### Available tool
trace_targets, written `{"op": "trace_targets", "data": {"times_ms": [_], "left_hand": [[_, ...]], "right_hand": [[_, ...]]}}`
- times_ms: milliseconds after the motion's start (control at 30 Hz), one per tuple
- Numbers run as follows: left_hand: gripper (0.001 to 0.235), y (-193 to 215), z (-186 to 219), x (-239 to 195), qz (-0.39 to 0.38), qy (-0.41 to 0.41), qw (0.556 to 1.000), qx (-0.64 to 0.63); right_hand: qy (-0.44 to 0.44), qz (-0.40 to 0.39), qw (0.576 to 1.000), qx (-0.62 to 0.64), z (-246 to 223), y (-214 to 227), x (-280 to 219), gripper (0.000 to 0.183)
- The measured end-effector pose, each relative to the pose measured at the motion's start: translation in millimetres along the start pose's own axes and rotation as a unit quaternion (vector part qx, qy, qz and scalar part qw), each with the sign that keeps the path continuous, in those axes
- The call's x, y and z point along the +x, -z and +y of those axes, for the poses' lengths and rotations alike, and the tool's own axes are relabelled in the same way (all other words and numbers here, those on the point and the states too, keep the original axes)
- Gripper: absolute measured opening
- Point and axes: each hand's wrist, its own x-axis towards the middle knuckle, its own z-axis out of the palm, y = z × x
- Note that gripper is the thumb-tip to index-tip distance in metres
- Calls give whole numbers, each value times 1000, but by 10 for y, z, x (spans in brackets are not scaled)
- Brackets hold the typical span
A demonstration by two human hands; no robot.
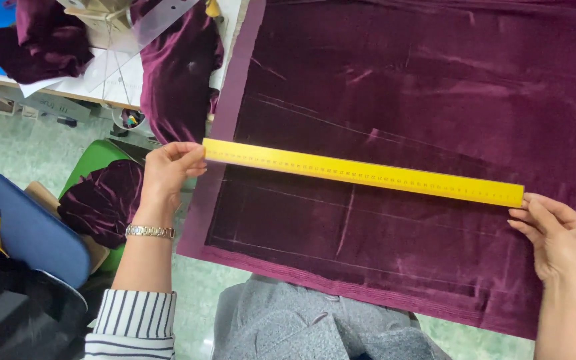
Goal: Measuring, marking, and cutting a large piece of purple velvet fabric using a ruler and tailor shears.
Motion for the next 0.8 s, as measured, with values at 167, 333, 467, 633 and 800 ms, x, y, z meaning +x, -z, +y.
{"op": "trace_targets", "data": {"times_ms": [167, 333, 467, 633, 800], "left_hand": [[8, 29, -304, 167, -27, 0, 998, 60], [8, -32, -478, 213, -33, -11, 992, 120], [10, -82, -509, 183, -29, 3, 982, 186], [8, -103, -488, 152, -20, 0, 978, 209], [9, -93, -584, 221, -16, -15, 972, 236]], "right_hand": [[-5, -13, 999, -31, 360, 292, 98, 16], [-10, -14, 998, -61, 510, 452, 105, 21], [-10, -28, 997, -64, 600, 542, 116, 17], [-5, -37, 997, -73, 549, 511, 56, 17], [-9, -35, 996, -76, 557, 514, 36, 21]]}}
